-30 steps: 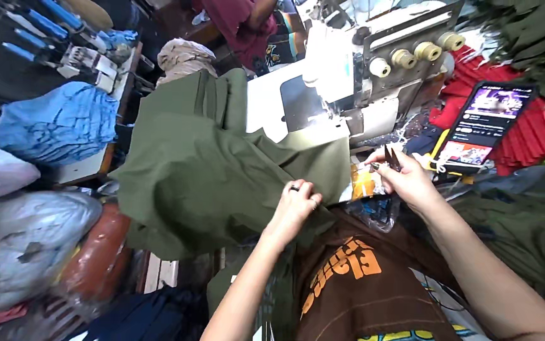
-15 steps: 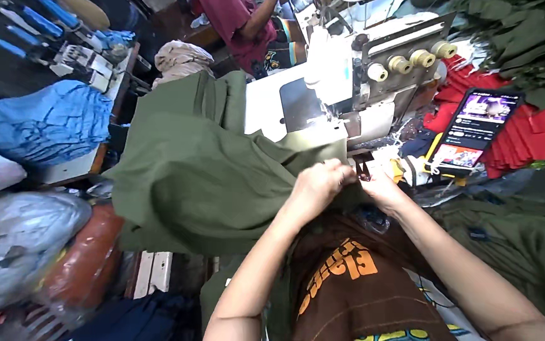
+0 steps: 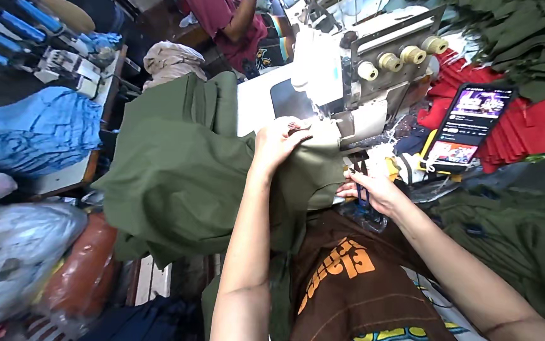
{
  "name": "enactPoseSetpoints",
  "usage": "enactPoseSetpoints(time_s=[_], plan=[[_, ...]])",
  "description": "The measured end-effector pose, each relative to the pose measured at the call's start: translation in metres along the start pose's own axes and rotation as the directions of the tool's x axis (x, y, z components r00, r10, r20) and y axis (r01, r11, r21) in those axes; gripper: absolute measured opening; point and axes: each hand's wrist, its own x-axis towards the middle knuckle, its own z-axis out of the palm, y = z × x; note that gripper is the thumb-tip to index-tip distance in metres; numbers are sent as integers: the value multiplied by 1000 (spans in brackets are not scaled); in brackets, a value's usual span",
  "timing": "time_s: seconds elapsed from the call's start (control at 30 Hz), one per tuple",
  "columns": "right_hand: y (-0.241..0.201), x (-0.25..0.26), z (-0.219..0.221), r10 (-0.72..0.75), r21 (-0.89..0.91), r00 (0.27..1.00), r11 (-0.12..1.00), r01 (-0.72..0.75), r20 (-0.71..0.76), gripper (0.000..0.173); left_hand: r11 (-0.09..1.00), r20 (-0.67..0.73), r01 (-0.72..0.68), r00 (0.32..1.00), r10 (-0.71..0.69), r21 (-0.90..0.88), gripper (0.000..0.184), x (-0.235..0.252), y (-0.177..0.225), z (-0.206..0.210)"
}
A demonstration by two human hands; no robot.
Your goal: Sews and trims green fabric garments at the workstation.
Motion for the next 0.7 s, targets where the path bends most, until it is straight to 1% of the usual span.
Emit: enactPoseSetpoints(time_s=[0.03, 0.1, 0.17, 0.2, 0.37, 0.53, 0.6, 0.7], plan=[[0, 1, 1, -3, -2, 1000, 1000, 3, -6, 22, 1000, 21, 27, 999, -27, 4, 23, 0, -4, -2], [1, 2, 3, -4, -3, 999, 1000, 4, -36, 15, 997, 57, 72, 996, -72, -2, 23, 1, -7, -5], [0, 2, 7, -4, -6, 998, 1000, 4, -70, 5, 996, 70, 89, 994, -88, -15, 21, 3, -5, -4], [0, 2, 8, -2, -13, 996, 1000, 0, -87, 4, 996, 65, 81, 995, -80, -28, 21, 4, -4, -3], [0, 3, 14, -10, -54, 991, 999, 3, -134, 4, 991, 52, 18, 999, -11, -135, 19, 13, 0, 5], [4, 0, 13, -41, -72, 989, 997, 31, -141, 9, 964, -8, 22, 1000, -24, -266, 14, 21, 22, 4], [6, -4, 12, -47, -52, 988, 998, 40, -144, 11, 967, -6, 4, 1000, -6, -255, 15, 23, 25, 8], [11, -8, 11, -55, -61, 987, 997, 47, -151, 12, 964, -2, 36, 999, -38, -265, 7, 21, 25, 16]])
